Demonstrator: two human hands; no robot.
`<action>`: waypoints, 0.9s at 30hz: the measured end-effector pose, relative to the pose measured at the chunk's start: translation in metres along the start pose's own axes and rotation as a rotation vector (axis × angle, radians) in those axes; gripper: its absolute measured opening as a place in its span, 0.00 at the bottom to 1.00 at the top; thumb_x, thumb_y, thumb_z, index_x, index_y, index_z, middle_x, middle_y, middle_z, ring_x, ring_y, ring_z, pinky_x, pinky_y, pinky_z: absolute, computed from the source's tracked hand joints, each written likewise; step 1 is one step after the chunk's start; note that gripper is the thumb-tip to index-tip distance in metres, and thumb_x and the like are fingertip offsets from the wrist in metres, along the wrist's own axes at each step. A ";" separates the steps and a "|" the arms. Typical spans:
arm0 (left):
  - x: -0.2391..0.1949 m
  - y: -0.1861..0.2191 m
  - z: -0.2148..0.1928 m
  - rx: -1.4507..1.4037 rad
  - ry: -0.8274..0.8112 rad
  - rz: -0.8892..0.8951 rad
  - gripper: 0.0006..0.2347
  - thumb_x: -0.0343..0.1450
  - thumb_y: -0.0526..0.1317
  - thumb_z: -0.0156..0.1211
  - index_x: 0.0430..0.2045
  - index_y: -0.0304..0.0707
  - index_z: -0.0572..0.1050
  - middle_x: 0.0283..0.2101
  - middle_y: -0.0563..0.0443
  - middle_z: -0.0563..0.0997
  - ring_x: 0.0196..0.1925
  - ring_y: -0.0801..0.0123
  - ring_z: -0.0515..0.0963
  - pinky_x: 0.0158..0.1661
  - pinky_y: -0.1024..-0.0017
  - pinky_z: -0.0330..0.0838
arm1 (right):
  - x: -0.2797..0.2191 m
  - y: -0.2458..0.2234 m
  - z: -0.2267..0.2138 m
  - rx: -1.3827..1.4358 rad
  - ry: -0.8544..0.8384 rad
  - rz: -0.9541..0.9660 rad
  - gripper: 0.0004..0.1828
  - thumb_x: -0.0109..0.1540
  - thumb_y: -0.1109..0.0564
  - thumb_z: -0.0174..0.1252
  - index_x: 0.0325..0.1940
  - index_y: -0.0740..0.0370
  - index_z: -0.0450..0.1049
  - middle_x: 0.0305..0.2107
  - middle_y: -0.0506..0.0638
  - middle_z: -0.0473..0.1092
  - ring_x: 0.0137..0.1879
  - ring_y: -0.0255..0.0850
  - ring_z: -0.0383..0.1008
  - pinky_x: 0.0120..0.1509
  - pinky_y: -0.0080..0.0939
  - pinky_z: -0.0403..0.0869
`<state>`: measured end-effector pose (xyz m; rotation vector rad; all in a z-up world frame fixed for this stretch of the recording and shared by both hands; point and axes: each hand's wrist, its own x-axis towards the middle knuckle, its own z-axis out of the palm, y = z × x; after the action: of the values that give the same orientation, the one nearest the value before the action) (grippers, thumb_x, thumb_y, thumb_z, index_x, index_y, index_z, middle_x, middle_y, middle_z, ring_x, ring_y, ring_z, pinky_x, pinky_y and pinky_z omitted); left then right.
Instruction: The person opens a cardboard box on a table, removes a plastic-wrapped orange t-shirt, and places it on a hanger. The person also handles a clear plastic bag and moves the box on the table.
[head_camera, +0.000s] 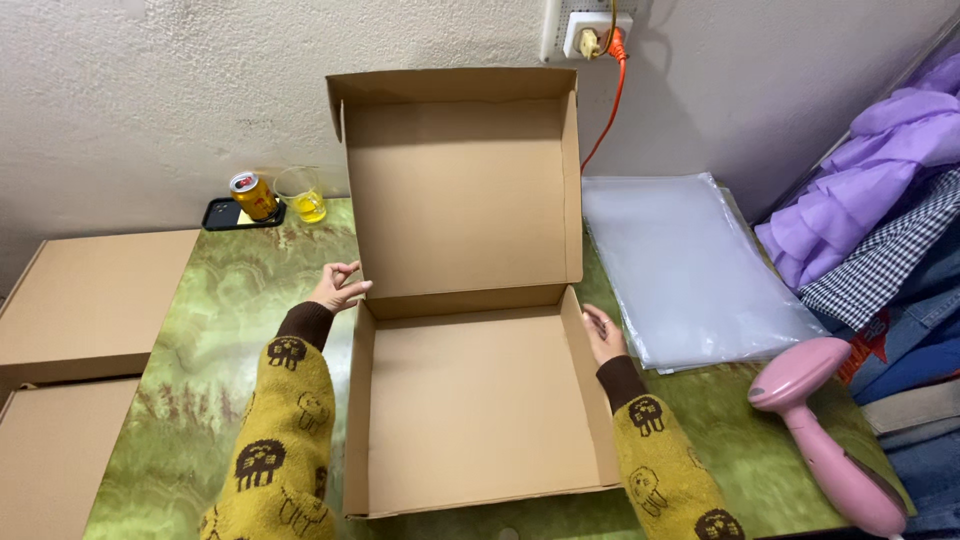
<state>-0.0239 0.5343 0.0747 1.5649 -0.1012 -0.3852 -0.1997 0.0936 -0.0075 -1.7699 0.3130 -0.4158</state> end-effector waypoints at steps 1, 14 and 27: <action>0.000 -0.003 -0.002 0.003 -0.002 0.006 0.26 0.58 0.35 0.66 0.38 0.46 0.50 0.59 0.55 0.59 0.57 0.56 0.60 0.47 0.59 0.59 | 0.001 -0.017 -0.001 0.003 0.004 -0.005 0.18 0.59 0.51 0.51 0.54 0.53 0.66 0.49 0.58 0.64 0.54 0.50 0.64 0.56 0.48 0.65; -0.003 -0.025 -0.007 0.011 -0.150 0.111 0.34 0.47 0.18 0.66 0.38 0.43 0.52 0.51 0.56 0.67 0.59 0.58 0.58 0.50 0.51 0.56 | -0.024 -0.209 0.000 0.405 -0.023 -0.043 0.36 0.59 0.31 0.22 0.63 0.53 0.49 0.62 0.60 0.44 0.67 0.60 0.36 0.66 0.63 0.39; -0.021 -0.029 0.006 0.414 0.062 0.072 0.41 0.44 0.22 0.66 0.51 0.37 0.52 0.57 0.46 0.60 0.59 0.47 0.57 0.54 0.53 0.58 | -0.055 -0.210 -0.009 0.733 0.054 0.219 0.37 0.57 0.30 0.29 0.62 0.54 0.48 0.60 0.60 0.46 0.66 0.60 0.40 0.66 0.60 0.42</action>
<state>-0.0502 0.5362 0.0500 1.9741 -0.1987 -0.2685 -0.2550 0.1577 0.1926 -0.9983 0.3349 -0.3593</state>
